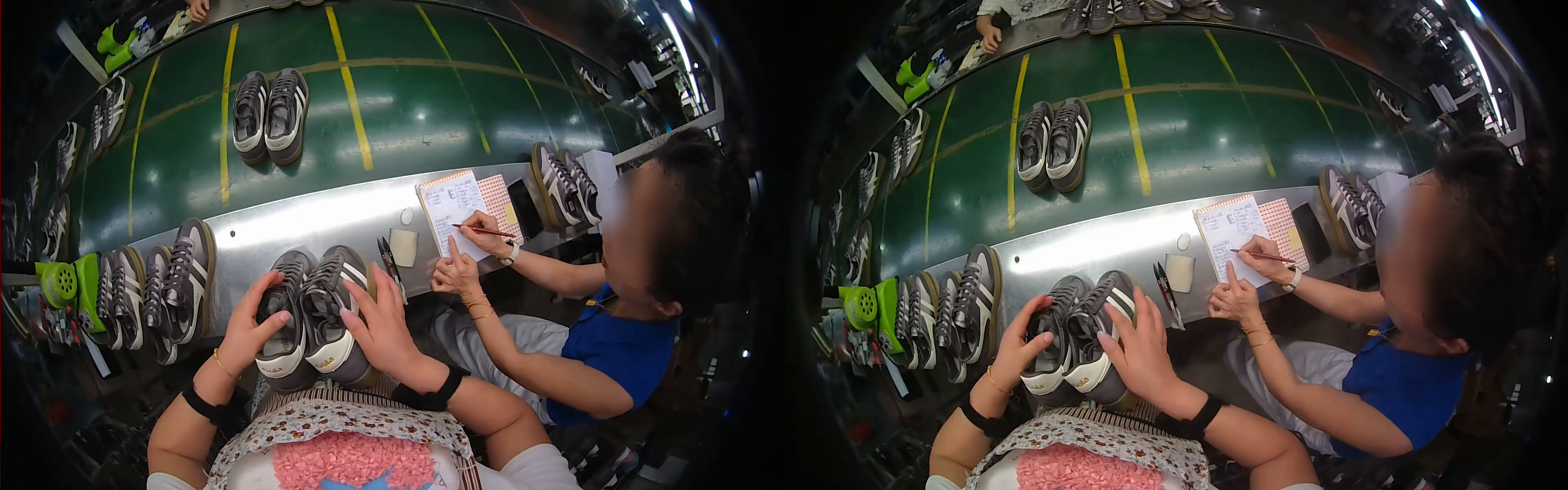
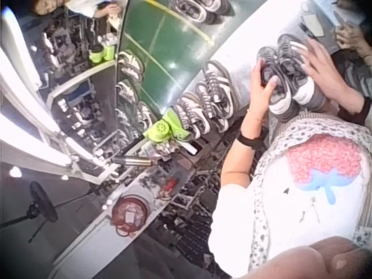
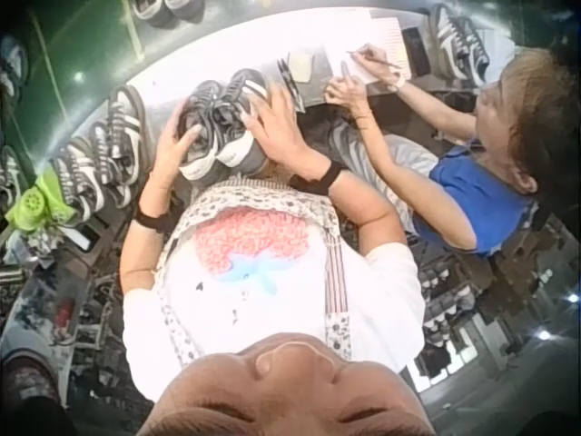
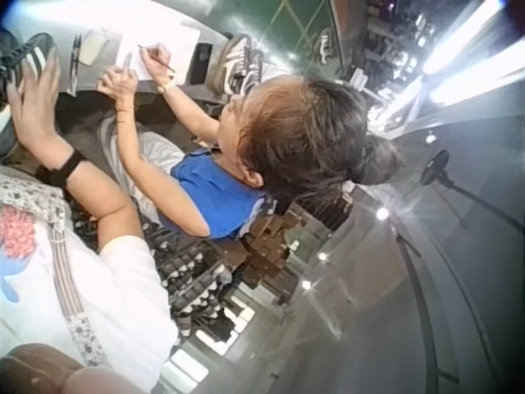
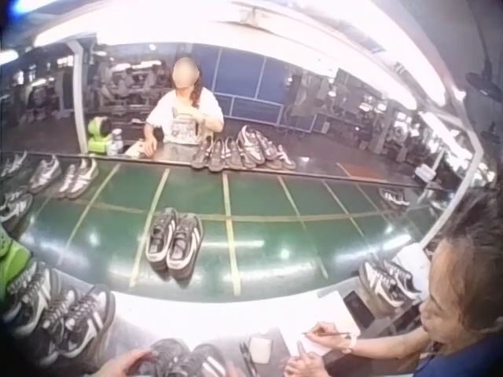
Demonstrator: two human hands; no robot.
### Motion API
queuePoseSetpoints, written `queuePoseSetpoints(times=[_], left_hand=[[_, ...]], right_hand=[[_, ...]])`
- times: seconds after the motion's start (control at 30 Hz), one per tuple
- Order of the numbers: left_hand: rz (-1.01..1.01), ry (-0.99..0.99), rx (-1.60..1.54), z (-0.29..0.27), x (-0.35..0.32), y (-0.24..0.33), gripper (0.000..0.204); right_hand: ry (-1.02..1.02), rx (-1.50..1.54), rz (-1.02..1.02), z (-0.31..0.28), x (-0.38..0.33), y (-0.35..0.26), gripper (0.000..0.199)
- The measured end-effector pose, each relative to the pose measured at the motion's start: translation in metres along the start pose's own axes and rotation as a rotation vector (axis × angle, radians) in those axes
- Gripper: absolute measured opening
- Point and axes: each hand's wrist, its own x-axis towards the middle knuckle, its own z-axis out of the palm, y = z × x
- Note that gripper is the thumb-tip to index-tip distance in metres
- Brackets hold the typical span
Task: Inspecting and documenting finished shoes on an assembly line.
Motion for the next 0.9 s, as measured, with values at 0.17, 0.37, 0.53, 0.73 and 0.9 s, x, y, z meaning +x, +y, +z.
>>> queuePoseSetpoints(times=[0.17, 0.37, 0.53, 0.73, 0.9], left_hand=[[0.008, -0.028, 0.445, -0.004, 0.003, 0.008, 0.049], [0.010, -0.121, 0.461, -0.014, 0.014, 0.019, 0.051], [0.029, -0.146, 0.678, -0.010, 0.022, 0.025, 0.049], [0.092, -0.119, 0.666, -0.015, 0.037, 0.032, 0.039], [0.018, -0.223, 0.755, -0.022, 0.043, 0.038, 0.035]], right_hand=[[-0.016, 0.063, -0.576, -0.009, 0.003, -0.016, 0.028], [-0.192, -0.010, -0.617, -0.021, 0.013, -0.041, 0.048], [-0.514, -0.228, -0.447, -0.026, 0.021, -0.065, 0.053], [-0.509, -0.182, -0.405, -0.023, 0.030, -0.073, 0.048], [-0.469, 0.204, -0.123, -0.041, 0.029, -0.066, 0.055]])
